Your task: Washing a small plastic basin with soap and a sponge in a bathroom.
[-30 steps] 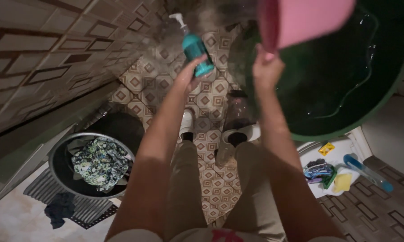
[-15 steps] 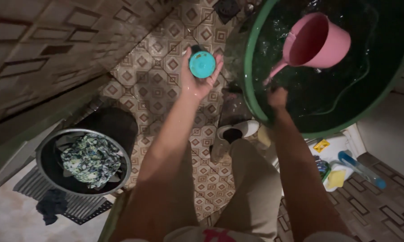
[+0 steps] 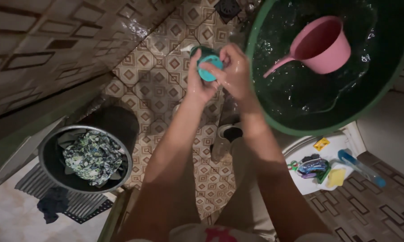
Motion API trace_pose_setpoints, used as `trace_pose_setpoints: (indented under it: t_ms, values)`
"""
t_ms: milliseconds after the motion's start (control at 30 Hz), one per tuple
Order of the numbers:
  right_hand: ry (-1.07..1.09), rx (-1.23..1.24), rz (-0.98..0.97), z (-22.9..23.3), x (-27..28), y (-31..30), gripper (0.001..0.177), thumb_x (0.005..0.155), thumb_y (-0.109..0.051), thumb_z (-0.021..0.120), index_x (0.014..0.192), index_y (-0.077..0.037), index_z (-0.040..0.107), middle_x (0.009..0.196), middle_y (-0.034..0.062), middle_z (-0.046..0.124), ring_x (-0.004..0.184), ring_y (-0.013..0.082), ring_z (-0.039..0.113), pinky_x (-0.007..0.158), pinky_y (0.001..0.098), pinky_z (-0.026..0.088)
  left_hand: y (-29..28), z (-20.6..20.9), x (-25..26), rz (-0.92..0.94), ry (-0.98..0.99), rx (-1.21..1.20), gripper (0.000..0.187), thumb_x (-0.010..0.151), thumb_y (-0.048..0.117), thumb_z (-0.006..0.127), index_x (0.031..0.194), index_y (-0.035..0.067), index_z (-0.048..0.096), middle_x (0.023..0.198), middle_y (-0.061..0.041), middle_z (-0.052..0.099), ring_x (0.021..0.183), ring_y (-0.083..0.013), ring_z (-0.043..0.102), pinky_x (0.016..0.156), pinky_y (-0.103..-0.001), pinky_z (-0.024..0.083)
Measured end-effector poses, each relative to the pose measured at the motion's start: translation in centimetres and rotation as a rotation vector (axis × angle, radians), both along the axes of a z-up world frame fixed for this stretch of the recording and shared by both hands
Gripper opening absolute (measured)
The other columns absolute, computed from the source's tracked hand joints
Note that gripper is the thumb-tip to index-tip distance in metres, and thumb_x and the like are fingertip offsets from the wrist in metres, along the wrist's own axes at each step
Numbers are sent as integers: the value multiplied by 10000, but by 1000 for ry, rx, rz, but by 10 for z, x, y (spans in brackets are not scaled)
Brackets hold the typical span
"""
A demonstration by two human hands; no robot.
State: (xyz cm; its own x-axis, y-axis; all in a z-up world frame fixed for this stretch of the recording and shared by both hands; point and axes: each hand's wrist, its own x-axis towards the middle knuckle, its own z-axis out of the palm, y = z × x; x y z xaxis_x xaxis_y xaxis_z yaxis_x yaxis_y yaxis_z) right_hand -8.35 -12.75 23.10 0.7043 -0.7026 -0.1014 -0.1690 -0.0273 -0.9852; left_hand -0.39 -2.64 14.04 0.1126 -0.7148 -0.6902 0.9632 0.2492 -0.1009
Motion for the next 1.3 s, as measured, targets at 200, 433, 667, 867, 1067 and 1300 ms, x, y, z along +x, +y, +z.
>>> trace_pose_setpoints:
  t_ms: [200,433,667,867,1067,1300]
  values:
    - [57,79,125,-47,10,-2,335,953,-145,838,890,-72,517,785,-43,468,728,50,432,616,239,365,8,9,14,-47,-36,108,523,867,525,721,1140,87,638,1111,-83,698,1007,-234,700,893,-404,582]
    - [-42,333,322,-80,2,-16,257,999,-42,730,1025,-102,482,886,-38,512,764,41,510,620,221,421,22,0,14,-53,-38,163,551,845,497,721,1206,98,599,1117,-82,694,1040,-243,681,936,-433,563]
    - [-165,556,-291,-129,-116,-51,267,1005,-87,697,1239,-107,570,987,24,633,826,166,680,703,294,560,25,13,29,-26,63,-42,608,906,486,707,1164,-53,597,1079,-191,677,994,-318,696,941,-441,602]
    - [117,892,-630,-283,-265,-91,289,1057,-367,588,991,-89,632,786,67,638,680,277,650,637,427,560,20,-24,26,73,87,-55,657,832,578,686,1103,-14,602,1003,-179,697,990,-353,682,879,-478,573]
    - [-270,1525,-313,-289,-238,-89,247,981,-238,552,997,-33,688,859,100,697,807,272,698,770,389,593,25,-64,9,-113,-196,26,561,856,391,696,1315,96,563,1201,-170,722,1158,-314,665,1012,-470,544]
    - [-436,928,-20,-83,-65,-33,319,1068,-229,492,1099,-5,717,1147,185,741,1087,308,728,1019,435,582,-8,-46,12,-165,-292,-48,601,941,544,623,1228,16,623,1077,-146,713,968,-294,730,880,-472,597]
